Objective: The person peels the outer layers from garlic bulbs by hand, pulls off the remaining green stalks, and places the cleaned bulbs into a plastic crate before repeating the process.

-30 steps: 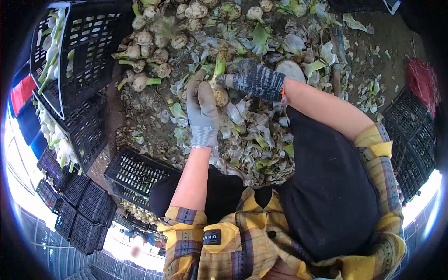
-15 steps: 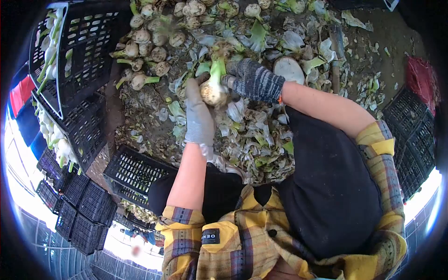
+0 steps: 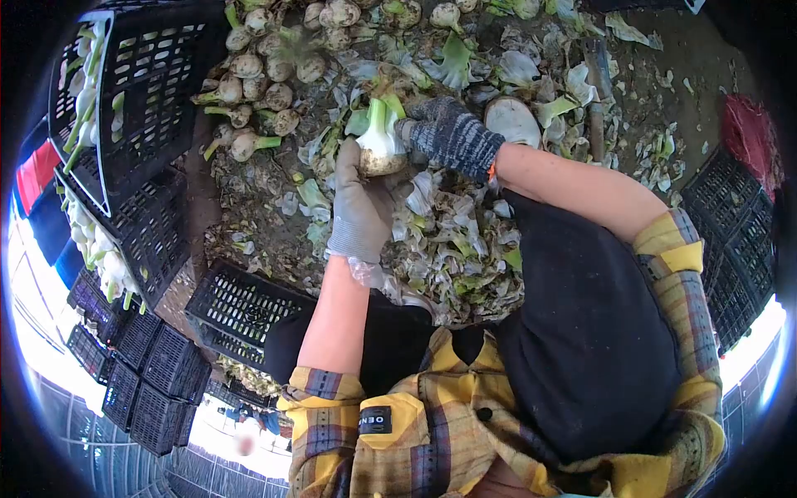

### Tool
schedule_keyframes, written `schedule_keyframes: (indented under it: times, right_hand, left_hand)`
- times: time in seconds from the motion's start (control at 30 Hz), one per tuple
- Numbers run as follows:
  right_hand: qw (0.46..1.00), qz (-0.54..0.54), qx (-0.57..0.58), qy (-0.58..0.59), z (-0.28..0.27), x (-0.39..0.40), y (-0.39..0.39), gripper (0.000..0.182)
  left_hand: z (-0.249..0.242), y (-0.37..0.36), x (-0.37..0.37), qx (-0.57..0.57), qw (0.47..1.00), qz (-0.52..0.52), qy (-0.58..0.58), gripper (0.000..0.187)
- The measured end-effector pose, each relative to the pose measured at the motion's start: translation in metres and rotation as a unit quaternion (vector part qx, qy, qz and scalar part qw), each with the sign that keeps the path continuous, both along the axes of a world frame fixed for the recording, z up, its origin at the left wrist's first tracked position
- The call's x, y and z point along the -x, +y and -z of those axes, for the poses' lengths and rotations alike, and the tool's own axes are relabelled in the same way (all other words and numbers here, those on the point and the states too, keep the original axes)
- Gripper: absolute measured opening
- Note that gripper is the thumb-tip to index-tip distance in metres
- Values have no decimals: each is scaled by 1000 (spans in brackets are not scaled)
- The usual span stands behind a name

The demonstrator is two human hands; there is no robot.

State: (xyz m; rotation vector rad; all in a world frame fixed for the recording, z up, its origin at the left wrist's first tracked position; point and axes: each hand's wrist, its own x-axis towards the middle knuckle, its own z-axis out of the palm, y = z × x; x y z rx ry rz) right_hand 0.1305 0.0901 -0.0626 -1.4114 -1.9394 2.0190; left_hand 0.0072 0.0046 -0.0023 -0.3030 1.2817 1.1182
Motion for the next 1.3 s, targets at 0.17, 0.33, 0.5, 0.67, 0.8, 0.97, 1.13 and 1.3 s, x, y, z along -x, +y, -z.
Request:
schedule_keyframes:
  times: [0.17, 0.33, 0.5, 0.67, 0.8, 0.97, 1.13, 1.3]
  right_hand:
    - [947, -179, -264, 22, 10, -7, -2, 19]
    - [951, -149, -265, 52, 16, -7, -9, 21]
    - [949, -133, -274, 77, 18, -5, -6, 22]
    - [984, -83, -156, 5, 10, -2, -6, 23]
    - [965, -131, -221, 42, 19, -7, -8, 19]
    - [967, -5, -158, 199, 34, -11, -14, 19]
    - [974, -105, -179, 91, 9, -14, 0, 22]
    - [997, -2, -67, 40, -19, -2, -9, 16]
  left_hand:
    - [22, -14, -4, -39, 963, 92, 249, 59]
    - [9, -6, -4, -10, 993, 41, 111, 46]
    - [11, -5, 10, 18, 993, -48, -109, 39]
    - [19, -15, -8, 28, 984, 38, 170, 41]
    - [0, 3, -3, 13, 998, -14, 66, 44]
    - [7, -9, 13, -45, 979, -69, -187, 45]
    - [6, 0, 2, -29, 997, 39, 65, 43]
    - [5, 0, -3, 60, 976, 60, 202, 50]
